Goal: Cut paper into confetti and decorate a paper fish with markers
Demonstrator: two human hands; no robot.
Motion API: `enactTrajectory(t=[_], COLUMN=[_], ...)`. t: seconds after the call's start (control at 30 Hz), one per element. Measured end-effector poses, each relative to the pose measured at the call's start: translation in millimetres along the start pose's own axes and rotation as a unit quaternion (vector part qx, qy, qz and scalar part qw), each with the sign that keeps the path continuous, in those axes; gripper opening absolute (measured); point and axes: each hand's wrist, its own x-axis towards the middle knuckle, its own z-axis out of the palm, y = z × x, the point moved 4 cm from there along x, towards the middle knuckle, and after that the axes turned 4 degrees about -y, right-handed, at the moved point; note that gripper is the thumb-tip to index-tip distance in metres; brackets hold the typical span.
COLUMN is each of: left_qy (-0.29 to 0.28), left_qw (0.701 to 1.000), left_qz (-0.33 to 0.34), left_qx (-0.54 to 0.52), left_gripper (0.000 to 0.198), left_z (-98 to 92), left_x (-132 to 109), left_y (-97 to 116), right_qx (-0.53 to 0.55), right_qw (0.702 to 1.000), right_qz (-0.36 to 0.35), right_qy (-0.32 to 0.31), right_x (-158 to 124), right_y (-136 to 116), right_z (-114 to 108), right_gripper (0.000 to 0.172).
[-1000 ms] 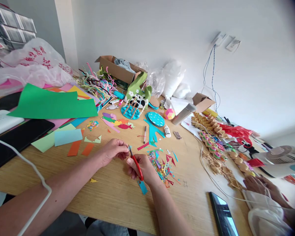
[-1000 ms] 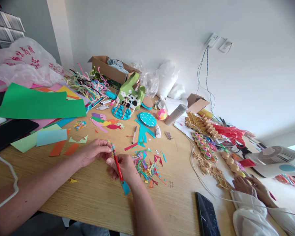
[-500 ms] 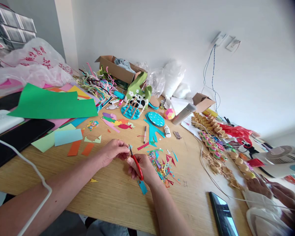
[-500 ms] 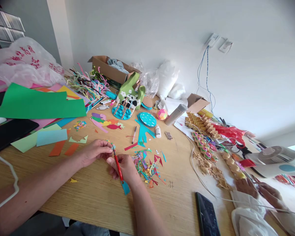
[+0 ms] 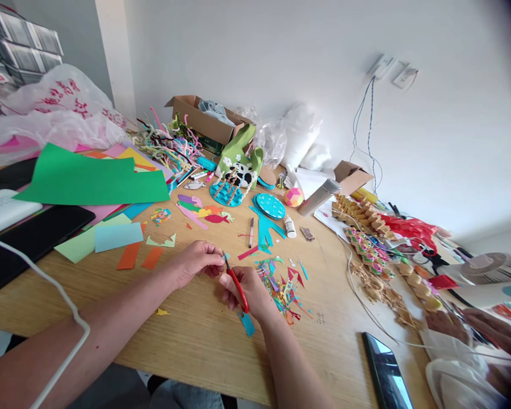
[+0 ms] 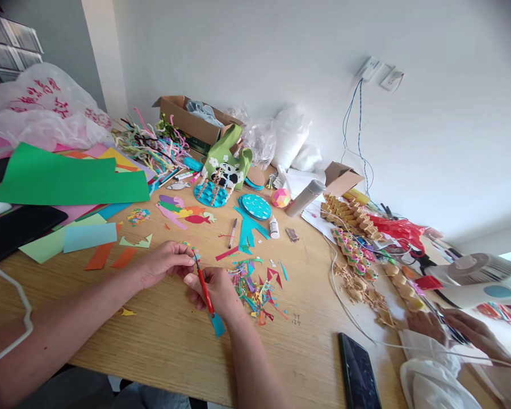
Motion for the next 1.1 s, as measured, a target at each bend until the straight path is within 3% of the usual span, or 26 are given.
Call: enactTrajectory(t=[1.1], left_qy=[-0.007], left_qw=[1.0], left_qz=[-0.002], left_qx=[0.008], left_gripper=[0.015], left_z=[-1.4], left_x=[1.2], left_y=[-0.1], right_qx=[-0.006], right_qw=[1.0], right_qz=[0.01], right_qy=[0.006], right_x=[-2.6], right_y=[-2.2], right_z=[0.5], right_gripper=[0.06])
